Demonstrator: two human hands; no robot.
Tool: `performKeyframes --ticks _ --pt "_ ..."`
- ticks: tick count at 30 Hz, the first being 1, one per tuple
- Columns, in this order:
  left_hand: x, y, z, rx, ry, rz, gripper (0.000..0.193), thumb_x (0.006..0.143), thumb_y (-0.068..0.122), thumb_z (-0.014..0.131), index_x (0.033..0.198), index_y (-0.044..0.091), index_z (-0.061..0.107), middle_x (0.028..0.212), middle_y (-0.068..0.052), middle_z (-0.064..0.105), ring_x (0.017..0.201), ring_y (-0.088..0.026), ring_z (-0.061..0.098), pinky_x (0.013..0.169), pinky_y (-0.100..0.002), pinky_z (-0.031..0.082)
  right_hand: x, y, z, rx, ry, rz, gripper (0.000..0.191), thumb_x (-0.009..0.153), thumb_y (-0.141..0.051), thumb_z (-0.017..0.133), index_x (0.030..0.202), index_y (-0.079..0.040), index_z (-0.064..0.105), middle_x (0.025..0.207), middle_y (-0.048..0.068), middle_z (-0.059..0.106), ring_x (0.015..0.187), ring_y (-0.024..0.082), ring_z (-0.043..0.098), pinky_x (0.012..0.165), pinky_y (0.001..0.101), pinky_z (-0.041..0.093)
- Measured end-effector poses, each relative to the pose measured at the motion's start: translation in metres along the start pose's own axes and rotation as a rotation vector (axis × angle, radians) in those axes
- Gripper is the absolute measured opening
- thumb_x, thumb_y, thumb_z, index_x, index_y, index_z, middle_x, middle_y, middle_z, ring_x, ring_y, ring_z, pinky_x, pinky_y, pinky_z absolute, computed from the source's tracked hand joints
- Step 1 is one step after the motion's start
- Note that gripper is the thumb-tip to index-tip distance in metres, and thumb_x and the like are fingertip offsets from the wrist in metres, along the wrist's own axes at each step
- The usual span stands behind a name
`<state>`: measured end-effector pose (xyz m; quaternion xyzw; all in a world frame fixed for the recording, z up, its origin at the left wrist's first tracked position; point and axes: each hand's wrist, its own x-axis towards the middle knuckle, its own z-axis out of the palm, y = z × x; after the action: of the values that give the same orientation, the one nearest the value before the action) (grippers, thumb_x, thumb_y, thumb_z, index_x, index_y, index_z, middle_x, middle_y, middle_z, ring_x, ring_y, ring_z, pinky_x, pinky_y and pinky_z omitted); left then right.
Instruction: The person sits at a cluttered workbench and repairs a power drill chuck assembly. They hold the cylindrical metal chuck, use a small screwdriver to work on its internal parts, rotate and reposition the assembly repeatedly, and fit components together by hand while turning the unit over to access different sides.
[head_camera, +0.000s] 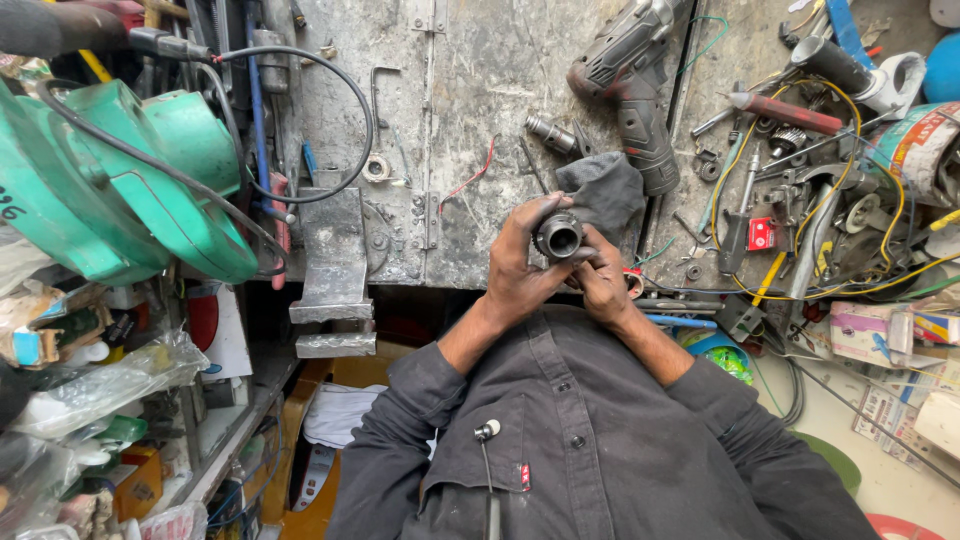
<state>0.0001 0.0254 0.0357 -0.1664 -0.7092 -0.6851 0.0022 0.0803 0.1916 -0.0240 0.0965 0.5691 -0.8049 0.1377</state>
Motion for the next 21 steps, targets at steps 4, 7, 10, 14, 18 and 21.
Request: performKeyframes --ticks 4,7,10,14,18,21 --pt "-0.004 -0.004 0.003 -0.077 0.010 0.005 0.071 0.084 0.012 0.090 0.139 0.008 0.046 0.137 -0.015 0.065 0.135 -0.031 0.063 0.115 -0.042 0.053 -0.001 -0.002 0.001 -0.050 0.010 -0.006 0.038 0.106 -0.031 0.056 0.133 -0.004 0.053 0.087 -0.005 0.057 0.064 0.000 0.042 0.055 0.0183 0.032" --pt "-0.005 -0.005 0.003 -0.127 0.020 0.001 0.071 0.085 0.010 0.089 0.138 0.009 0.043 0.138 -0.015 0.065 0.139 -0.030 0.061 0.119 -0.042 0.051 -0.002 -0.005 0.003 -0.044 -0.001 0.001 0.036 0.105 -0.023 0.053 0.135 -0.003 0.051 0.092 -0.004 0.059 0.068 0.000 0.044 0.058 0.0184 0.033" --pt "-0.007 -0.007 0.001 -0.175 0.012 -0.008 0.070 0.085 0.008 0.088 0.138 0.009 0.042 0.139 -0.016 0.064 0.141 -0.030 0.059 0.123 -0.044 0.049 -0.003 -0.005 0.004 -0.044 -0.022 0.006 0.036 0.104 -0.015 0.051 0.137 -0.003 0.049 0.093 -0.003 0.061 0.071 0.001 0.046 0.061 0.0193 0.036" --pt "-0.009 -0.009 0.000 -0.215 0.024 -0.008 0.068 0.085 0.004 0.087 0.137 0.009 0.044 0.140 -0.016 0.063 0.142 -0.030 0.058 0.125 -0.045 0.046 -0.003 -0.003 0.004 -0.045 -0.022 0.040 0.037 0.102 -0.009 0.051 0.138 -0.002 0.048 0.094 -0.002 0.061 0.070 0.001 0.046 0.061 0.0202 0.036" --pt "-0.009 -0.010 0.002 -0.274 0.030 -0.041 0.068 0.086 0.002 0.087 0.137 0.009 0.043 0.142 -0.016 0.062 0.144 -0.030 0.056 0.124 -0.044 0.047 -0.003 -0.002 0.003 -0.032 -0.029 0.049 0.037 0.103 -0.010 0.052 0.139 -0.002 0.046 0.097 -0.001 0.061 0.074 0.003 0.048 0.064 0.0220 0.039" --pt "-0.009 -0.011 0.001 -0.307 0.058 -0.072 0.069 0.084 0.001 0.088 0.138 0.008 0.045 0.142 -0.016 0.057 0.140 -0.027 0.057 0.119 -0.040 0.050 -0.002 -0.004 0.005 -0.048 -0.043 0.053 0.040 0.105 -0.012 0.054 0.143 -0.002 0.045 0.091 -0.001 0.059 0.072 0.004 0.047 0.064 0.0229 0.039"
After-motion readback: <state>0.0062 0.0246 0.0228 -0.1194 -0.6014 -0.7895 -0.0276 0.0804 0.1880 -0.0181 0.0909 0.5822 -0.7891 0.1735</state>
